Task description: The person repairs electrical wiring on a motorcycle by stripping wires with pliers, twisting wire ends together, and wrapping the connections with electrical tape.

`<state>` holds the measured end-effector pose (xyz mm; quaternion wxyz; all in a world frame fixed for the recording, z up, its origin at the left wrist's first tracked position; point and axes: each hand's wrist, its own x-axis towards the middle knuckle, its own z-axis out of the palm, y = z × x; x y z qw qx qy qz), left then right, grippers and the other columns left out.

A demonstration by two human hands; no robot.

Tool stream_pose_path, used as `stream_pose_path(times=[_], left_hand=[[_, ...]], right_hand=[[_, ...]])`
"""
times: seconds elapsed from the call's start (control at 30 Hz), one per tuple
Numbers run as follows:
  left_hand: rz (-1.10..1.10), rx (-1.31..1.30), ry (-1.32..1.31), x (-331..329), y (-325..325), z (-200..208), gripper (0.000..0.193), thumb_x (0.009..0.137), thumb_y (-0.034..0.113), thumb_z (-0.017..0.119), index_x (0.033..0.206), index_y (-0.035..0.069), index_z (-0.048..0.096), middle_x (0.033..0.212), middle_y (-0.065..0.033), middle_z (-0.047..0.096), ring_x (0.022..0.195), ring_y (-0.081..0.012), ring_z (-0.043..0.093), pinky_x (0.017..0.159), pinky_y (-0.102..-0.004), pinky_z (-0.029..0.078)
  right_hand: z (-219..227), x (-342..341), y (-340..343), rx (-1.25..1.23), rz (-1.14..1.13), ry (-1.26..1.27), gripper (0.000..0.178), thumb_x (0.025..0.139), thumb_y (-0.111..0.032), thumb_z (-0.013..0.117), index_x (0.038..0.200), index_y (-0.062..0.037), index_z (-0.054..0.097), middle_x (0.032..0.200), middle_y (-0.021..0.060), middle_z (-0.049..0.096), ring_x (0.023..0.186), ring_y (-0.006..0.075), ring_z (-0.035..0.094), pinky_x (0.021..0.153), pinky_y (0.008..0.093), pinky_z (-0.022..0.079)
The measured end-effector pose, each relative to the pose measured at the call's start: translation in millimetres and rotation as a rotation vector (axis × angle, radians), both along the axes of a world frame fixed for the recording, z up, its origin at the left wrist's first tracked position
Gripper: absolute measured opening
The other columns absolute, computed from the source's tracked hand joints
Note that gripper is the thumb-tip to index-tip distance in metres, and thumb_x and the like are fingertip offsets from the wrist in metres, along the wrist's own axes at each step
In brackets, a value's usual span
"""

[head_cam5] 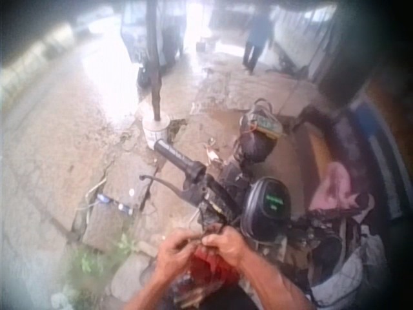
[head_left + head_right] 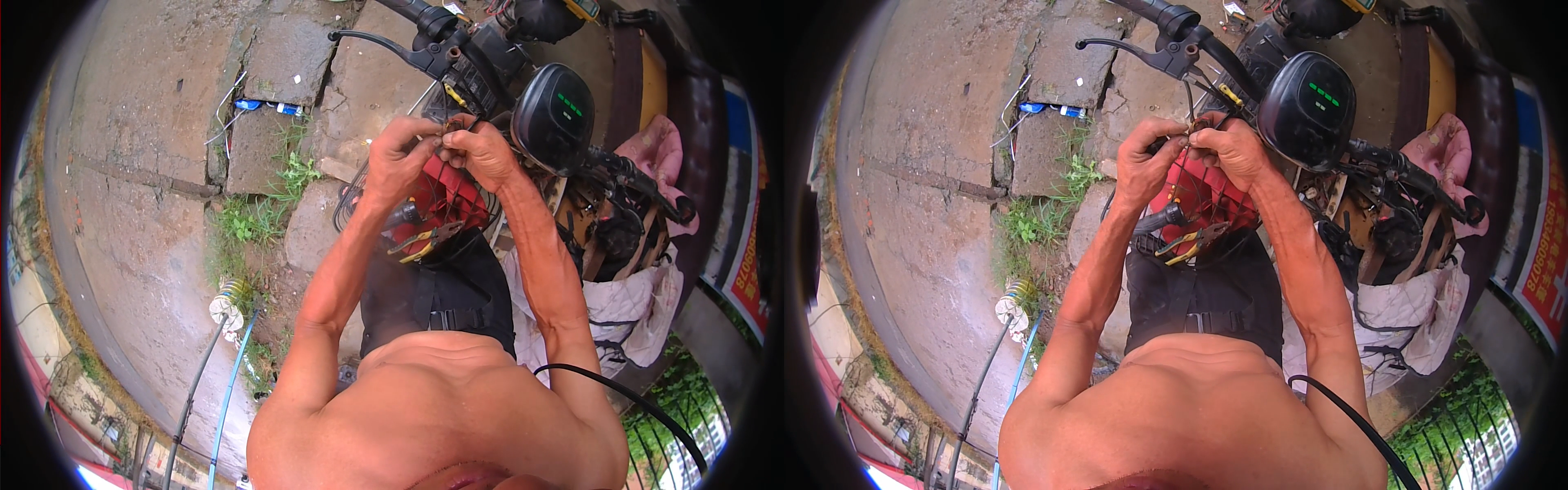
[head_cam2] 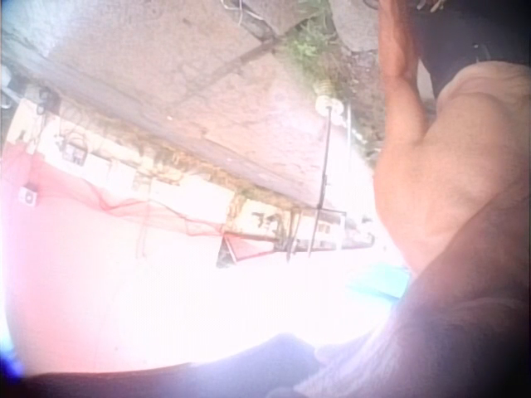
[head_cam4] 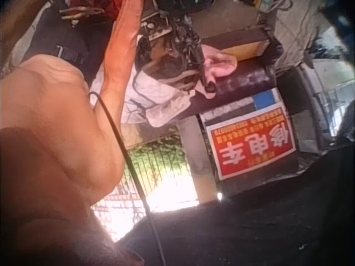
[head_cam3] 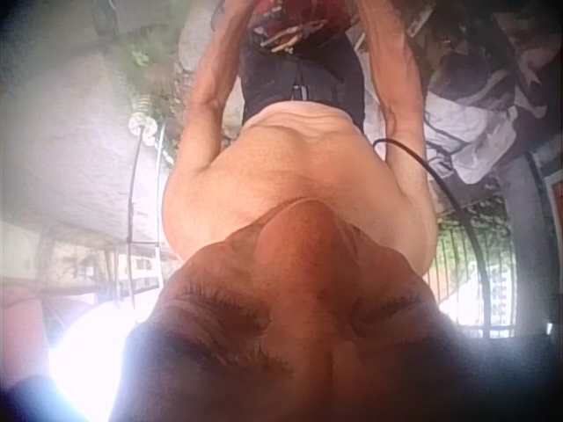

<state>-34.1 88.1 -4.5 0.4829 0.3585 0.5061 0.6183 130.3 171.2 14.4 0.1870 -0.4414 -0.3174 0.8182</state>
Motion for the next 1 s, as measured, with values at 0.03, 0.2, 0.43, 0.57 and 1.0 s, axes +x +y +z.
stream_pose_path(times=[0.03,0.2,0.43,0.57,1.0], left_hand=[[-0.019,0.086,0.173,-5,2,-2,0.014,0.092,-0.001,0.070,0.105,0.002,0.069,0.094,-0.0038,0.069,0.085,-0.0102,0.062,0.076,-0.0248,0.050],[-0.047,0.078,0.443,-7,1,6,0.010,0.091,0.000,0.070,0.100,0.003,0.068,0.088,-0.0045,0.066,0.081,-0.0119,0.062,0.072,-0.0274,0.050],[-0.072,-0.264,-0.226,6,-3,9,0.012,0.095,0.014,0.065,0.096,0.002,0.064,0.079,-0.0001,0.062,0.064,-0.0068,0.053,0.055,-0.0233,0.041],[-0.045,-0.382,-0.387,6,-2,-2,0.015,0.095,0.017,0.063,0.094,0.002,0.064,0.078,-0.0015,0.061,0.060,-0.0078,0.051,0.053,-0.0236,0.040],[-0.038,-0.514,-0.484,-1,-9,0,0.012,0.094,0.012,0.067,0.098,0.002,0.064,0.083,-0.0051,0.063,0.062,-0.0123,0.055,0.055,-0.0239,0.044]], right_hand=[[-1,0,0,-0.001,0.002,-0.002,0.018,0.088,-0.011,0.069,0.104,-0.0063,0.061,0.088,0.0022,0.069,0.072,0.0102,0.065,0.064,0.0235,0.046],[3,-1,0,-0.009,0.001,0.013,0.017,0.089,-0.010,0.068,0.103,-0.0063,0.060,0.088,0.0025,0.069,0.073,0.0105,0.065,0.064,0.0234,0.047],[0,-2,-3,0.025,-0.026,0.050,0.017,0.089,-0.007,0.068,0.103,-0.0046,0.059,0.087,0.0021,0.066,0.072,0.0090,0.060,0.064,0.0222,0.045],[0,-6,-5,0.073,-0.055,0.032,0.018,0.088,-0.005,0.068,0.105,-0.0033,0.059,0.086,0.0014,0.063,0.069,0.0076,0.054,0.061,0.0218,0.042],[-7,-10,-7,0.028,-0.138,0.049,0.021,0.085,-0.002,0.067,0.104,-0.0038,0.058,0.082,0.0033,0.063,0.066,0.0101,0.054,0.061,0.0243,0.043]])
